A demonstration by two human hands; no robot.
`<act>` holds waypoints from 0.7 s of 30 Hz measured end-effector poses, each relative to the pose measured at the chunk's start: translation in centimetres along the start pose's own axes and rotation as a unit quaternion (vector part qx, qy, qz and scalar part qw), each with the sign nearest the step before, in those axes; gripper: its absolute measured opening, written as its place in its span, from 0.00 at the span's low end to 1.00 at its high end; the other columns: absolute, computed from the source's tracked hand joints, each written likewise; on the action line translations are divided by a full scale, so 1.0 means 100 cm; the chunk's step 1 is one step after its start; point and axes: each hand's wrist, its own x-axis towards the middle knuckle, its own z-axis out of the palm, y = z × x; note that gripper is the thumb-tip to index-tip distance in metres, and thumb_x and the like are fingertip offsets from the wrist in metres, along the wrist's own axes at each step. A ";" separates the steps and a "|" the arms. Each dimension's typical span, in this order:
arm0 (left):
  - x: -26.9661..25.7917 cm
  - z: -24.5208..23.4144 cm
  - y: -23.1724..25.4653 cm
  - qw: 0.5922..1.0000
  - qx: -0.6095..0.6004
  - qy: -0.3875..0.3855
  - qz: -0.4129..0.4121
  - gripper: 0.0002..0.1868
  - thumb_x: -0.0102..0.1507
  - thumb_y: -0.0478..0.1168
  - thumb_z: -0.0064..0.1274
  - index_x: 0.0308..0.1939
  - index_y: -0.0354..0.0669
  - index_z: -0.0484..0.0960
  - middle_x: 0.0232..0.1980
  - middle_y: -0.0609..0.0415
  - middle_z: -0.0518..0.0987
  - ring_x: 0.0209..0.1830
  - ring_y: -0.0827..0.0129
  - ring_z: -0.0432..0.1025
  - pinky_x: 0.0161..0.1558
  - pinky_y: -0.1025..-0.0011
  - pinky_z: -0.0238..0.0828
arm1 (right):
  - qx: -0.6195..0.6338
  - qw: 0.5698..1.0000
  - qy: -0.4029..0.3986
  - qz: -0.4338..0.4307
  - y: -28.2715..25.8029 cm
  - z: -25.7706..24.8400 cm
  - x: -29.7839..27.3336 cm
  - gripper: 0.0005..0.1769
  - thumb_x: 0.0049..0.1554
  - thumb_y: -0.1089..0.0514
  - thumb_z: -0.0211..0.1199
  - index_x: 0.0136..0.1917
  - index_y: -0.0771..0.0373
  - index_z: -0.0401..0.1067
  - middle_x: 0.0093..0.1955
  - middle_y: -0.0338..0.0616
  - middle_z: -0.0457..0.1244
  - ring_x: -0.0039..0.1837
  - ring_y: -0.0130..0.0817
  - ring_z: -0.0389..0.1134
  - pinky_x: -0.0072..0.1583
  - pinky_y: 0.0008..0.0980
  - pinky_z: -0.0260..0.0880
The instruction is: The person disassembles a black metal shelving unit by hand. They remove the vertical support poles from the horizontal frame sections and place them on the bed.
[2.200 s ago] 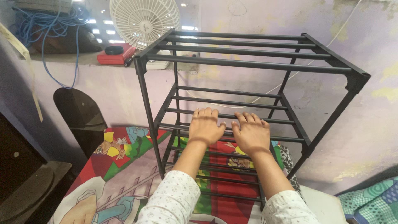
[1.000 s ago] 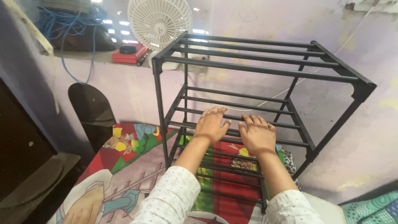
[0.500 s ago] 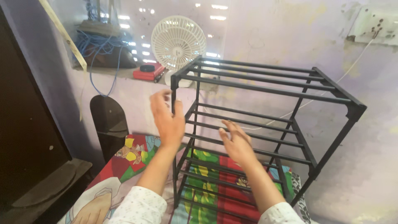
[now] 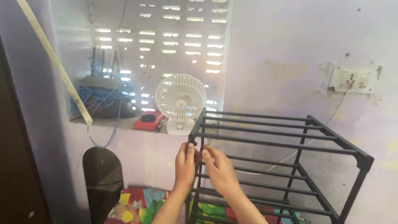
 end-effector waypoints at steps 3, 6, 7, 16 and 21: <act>-0.004 -0.001 0.005 0.999 0.035 -0.023 0.009 0.16 0.73 0.48 0.42 0.46 0.38 0.77 0.30 0.53 0.74 0.29 0.71 0.66 0.31 0.69 0.65 | 0.005 0.999 0.031 -0.002 -0.012 0.014 0.002 0.25 0.61 0.41 0.57 0.57 0.63 0.78 0.46 0.50 0.74 0.48 0.40 0.77 0.50 0.35 0.74; -0.007 0.003 0.013 0.998 0.054 -0.024 0.029 0.14 0.70 0.47 0.42 0.45 0.39 0.74 0.35 0.52 0.82 0.33 0.71 0.76 0.36 0.71 0.74 | -0.041 0.996 0.083 0.004 -0.030 0.024 -0.003 0.22 0.59 0.44 0.61 0.49 0.66 0.77 0.41 0.50 0.72 0.43 0.41 0.75 0.48 0.37 0.73; -0.008 0.004 0.015 0.998 0.047 -0.024 0.031 0.13 0.69 0.46 0.42 0.44 0.39 0.74 0.36 0.52 0.84 0.35 0.71 0.80 0.37 0.71 0.77 | -0.032 0.995 0.092 0.004 -0.035 0.027 -0.003 0.20 0.58 0.45 0.63 0.48 0.67 0.75 0.40 0.50 0.72 0.42 0.41 0.75 0.47 0.37 0.73; -0.004 0.006 0.003 0.994 -0.083 -0.071 0.023 0.14 0.73 0.44 0.40 0.42 0.37 0.72 0.40 0.48 0.83 0.36 0.70 0.77 0.37 0.71 0.77 | 0.066 0.985 0.158 -0.005 -0.060 0.041 -0.002 0.21 0.55 0.52 0.65 0.56 0.65 0.66 0.41 0.48 0.68 0.44 0.37 0.74 0.46 0.36 0.76; -0.001 0.002 0.002 0.992 -0.075 -0.066 0.071 0.11 0.73 0.42 0.42 0.45 0.37 0.74 0.42 0.48 0.82 0.40 0.74 0.77 0.39 0.75 0.76 | 0.023 0.985 0.171 -0.015 -0.066 0.043 0.001 0.19 0.57 0.50 0.65 0.53 0.67 0.72 0.45 0.49 0.71 0.48 0.38 0.75 0.48 0.37 0.76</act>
